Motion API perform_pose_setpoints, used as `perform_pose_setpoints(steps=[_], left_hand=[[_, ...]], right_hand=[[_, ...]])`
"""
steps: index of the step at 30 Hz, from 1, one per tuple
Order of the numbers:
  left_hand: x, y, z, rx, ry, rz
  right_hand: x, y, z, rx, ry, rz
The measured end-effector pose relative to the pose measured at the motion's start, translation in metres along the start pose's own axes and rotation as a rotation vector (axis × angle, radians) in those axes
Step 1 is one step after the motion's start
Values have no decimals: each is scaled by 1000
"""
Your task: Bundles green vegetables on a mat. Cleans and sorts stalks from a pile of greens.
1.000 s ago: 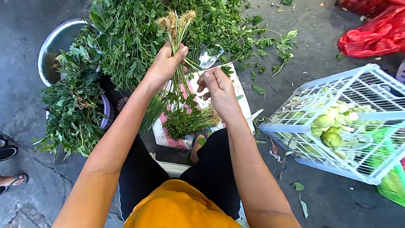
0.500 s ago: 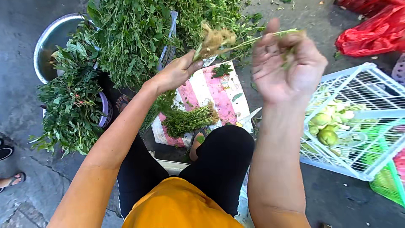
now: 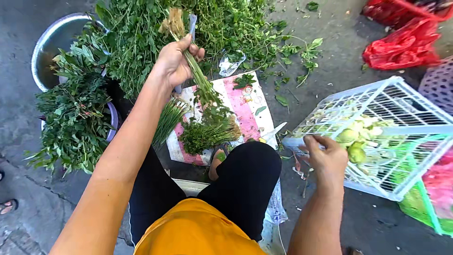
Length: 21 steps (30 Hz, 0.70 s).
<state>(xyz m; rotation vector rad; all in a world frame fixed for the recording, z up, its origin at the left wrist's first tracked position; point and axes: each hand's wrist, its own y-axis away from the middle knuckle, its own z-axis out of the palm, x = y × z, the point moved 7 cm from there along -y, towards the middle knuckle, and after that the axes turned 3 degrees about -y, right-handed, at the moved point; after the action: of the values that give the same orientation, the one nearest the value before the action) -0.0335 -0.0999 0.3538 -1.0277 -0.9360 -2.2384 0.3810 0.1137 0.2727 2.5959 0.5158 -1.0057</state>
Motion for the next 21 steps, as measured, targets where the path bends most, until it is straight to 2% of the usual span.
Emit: perform_pose_setpoints(steps=[2,4,7,10,13,15,18,21], left_hand=[[-1,7,13,16,9,-25],[0,15,31,6,-2,-59],[5,28,47,16,24,-85],[20,38,46,-66,69,-56],[28,46,39,-222,-21,-34],[27,47,35,-281,-63,-22],[22,46,31,-226,-91,-11],[18,45,29,-136,-115,-7]], right_hand=[[-79,5,18,-12,-179,-303],[-162,21,47,-114,-291,-526],[-236,37,93,-227,-355,-734],[-262,31,112,-278,-509,-735],[-266,32,111,-420,-711,-615],[-265,30,110,-453,-812,-520],[-258,25,106,-425,-792,-489],[-257,27,95,-315,-597,-650]])
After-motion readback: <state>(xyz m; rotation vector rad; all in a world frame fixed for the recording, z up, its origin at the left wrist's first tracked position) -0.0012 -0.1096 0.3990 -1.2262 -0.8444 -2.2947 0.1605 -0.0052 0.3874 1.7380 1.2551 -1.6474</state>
